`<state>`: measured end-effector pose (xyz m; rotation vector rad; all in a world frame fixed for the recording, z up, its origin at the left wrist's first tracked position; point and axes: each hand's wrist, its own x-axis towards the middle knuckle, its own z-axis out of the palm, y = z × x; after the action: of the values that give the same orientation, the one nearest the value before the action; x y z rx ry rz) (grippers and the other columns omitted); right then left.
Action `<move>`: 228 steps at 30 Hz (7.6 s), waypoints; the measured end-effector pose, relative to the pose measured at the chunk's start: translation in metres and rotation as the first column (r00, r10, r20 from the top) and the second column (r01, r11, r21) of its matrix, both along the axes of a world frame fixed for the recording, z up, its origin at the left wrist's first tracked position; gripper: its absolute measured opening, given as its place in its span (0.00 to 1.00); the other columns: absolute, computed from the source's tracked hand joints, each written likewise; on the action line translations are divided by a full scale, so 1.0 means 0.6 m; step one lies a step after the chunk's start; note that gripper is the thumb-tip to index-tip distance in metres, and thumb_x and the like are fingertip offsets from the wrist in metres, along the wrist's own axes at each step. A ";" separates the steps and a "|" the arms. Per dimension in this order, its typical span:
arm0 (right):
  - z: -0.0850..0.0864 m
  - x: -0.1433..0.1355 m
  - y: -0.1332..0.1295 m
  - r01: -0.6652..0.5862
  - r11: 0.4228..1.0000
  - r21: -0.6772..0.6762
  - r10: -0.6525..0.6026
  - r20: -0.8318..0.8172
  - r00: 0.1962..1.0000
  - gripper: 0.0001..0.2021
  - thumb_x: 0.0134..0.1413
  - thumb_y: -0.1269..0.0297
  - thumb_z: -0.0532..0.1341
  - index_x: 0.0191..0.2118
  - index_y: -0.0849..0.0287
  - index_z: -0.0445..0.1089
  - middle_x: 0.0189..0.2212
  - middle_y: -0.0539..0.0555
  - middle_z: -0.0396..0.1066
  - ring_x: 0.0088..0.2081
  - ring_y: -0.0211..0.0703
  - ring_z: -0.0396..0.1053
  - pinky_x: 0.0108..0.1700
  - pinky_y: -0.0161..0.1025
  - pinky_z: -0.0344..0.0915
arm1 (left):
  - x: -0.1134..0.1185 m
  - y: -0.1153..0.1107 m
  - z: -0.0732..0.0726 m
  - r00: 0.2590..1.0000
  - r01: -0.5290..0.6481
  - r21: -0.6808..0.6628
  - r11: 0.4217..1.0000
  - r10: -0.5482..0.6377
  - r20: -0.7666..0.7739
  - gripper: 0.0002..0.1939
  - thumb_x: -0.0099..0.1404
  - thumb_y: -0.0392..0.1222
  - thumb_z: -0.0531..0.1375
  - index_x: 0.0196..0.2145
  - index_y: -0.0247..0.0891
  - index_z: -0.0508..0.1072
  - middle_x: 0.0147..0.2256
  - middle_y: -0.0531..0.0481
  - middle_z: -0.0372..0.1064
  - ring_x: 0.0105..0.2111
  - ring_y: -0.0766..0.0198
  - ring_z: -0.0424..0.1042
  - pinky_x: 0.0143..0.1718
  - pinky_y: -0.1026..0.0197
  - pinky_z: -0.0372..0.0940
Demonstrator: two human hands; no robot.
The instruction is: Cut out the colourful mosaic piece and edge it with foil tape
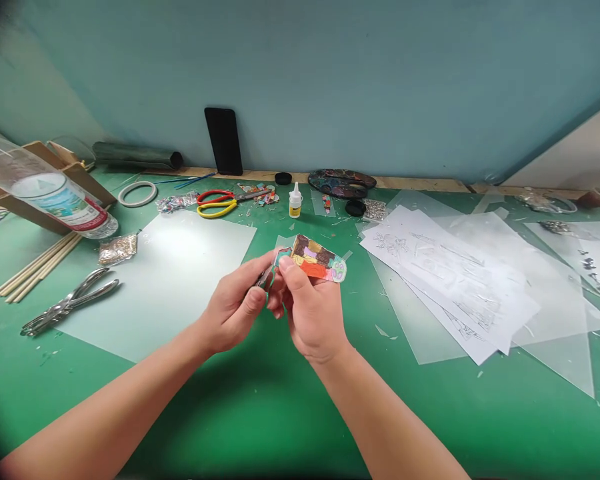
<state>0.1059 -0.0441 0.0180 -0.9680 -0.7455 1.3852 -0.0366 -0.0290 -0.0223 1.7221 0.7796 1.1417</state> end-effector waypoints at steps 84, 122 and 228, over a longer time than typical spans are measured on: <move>-0.028 0.005 -0.017 -0.101 0.971 0.216 0.080 0.103 0.991 0.19 0.63 0.59 0.63 0.22 0.56 0.60 0.20 0.46 0.54 0.23 0.36 0.53 0.25 0.36 0.55 | 0.024 0.003 -0.009 0.994 -0.055 0.370 0.927 0.014 0.111 0.24 0.79 0.46 0.50 0.68 0.43 0.65 0.39 0.46 0.76 0.37 0.60 0.69 0.45 0.55 0.68; -0.009 0.017 0.002 -0.123 0.962 0.242 0.103 0.092 0.990 0.19 0.56 0.58 0.64 0.18 0.57 0.62 0.16 0.46 0.58 0.19 0.34 0.56 0.25 0.37 0.56 | -0.002 0.019 0.001 0.991 -0.057 0.216 0.975 0.029 0.128 0.25 0.78 0.52 0.51 0.65 0.40 0.71 0.31 0.49 0.68 0.33 0.63 0.66 0.36 0.59 0.65; -0.027 -0.010 -0.016 -0.287 0.937 0.197 0.281 0.059 0.958 0.22 0.59 0.53 0.64 0.21 0.55 0.57 0.19 0.46 0.52 0.22 0.36 0.50 0.25 0.39 0.51 | 0.007 0.035 0.005 0.954 -0.241 -0.051 0.969 0.246 0.170 0.29 0.74 0.60 0.55 0.61 0.39 0.75 0.33 0.49 0.70 0.30 0.65 0.64 0.36 0.59 0.65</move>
<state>0.0997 -0.0534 0.0020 -0.7403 -1.0613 1.5098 -0.0323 -0.0079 -0.0194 1.5057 0.9118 1.4204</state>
